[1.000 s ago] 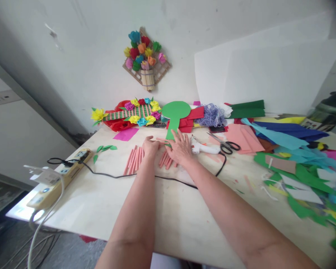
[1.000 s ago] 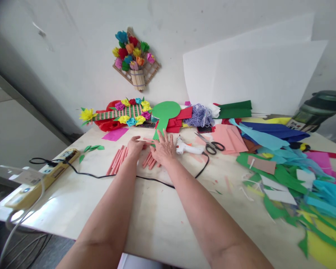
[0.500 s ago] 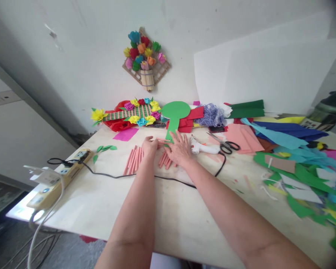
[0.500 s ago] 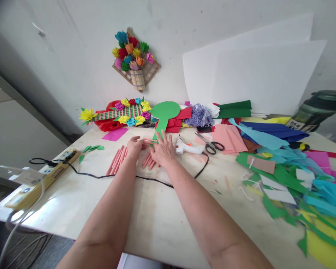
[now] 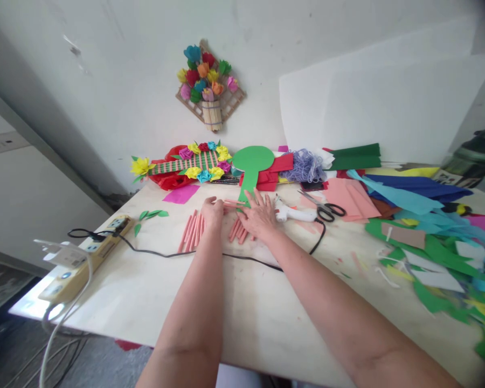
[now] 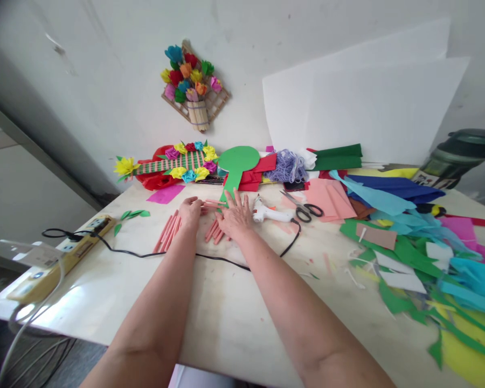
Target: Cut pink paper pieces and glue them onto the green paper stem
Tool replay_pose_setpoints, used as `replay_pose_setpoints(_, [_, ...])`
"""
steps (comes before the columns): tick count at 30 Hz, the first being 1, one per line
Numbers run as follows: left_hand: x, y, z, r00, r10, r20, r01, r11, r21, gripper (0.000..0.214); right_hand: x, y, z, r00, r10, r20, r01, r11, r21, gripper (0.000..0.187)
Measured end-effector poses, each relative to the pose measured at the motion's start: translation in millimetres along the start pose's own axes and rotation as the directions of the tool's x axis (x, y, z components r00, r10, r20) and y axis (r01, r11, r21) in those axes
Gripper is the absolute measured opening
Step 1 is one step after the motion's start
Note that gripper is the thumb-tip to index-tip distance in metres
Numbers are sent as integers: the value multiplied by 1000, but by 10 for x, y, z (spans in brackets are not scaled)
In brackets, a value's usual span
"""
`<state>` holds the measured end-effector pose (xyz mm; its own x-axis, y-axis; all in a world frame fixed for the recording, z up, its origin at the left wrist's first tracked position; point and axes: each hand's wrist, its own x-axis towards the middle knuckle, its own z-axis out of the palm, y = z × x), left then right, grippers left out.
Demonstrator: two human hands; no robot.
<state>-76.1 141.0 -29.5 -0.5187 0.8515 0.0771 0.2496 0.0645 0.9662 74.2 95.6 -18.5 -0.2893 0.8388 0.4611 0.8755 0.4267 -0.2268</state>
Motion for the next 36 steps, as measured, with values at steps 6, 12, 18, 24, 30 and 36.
replay_pose_setpoints(6, [-205, 212, -89, 955, 264, -134, -195, 901, 388, 36, -13, 8, -12, 998, 21, -52, -21, 1000, -2, 31])
replay_pose_setpoints(12, [-424, 340, -65, 827, 501, 254, -528, 539, 656, 37, -21, 1, -17, 1000, -1, -20, 1, 1000, -14, 33])
replay_pose_setpoints(18, [-497, 397, -89, 795, 366, 484, -603, 391, 695, 47, -26, -25, -78, 999, -25, 40, 25, 1000, -3, 36])
replay_pose_setpoints(24, [-404, 325, -99, 762, 192, 618, -639, 375, 671, 55, -18, -41, -68, 996, 8, 88, -10, 1000, 28, 40])
replay_pose_setpoints(30, [-333, 342, -147, 751, 80, 656, -627, 396, 670, 57, -1, -35, -74, 998, 56, 18, -57, 995, 79, 43])
replay_pose_setpoints(36, [-350, 419, -162, 764, 114, 635, -589, 525, 615, 55, 49, 68, -56, 980, 174, -101, -156, 974, 164, 33])
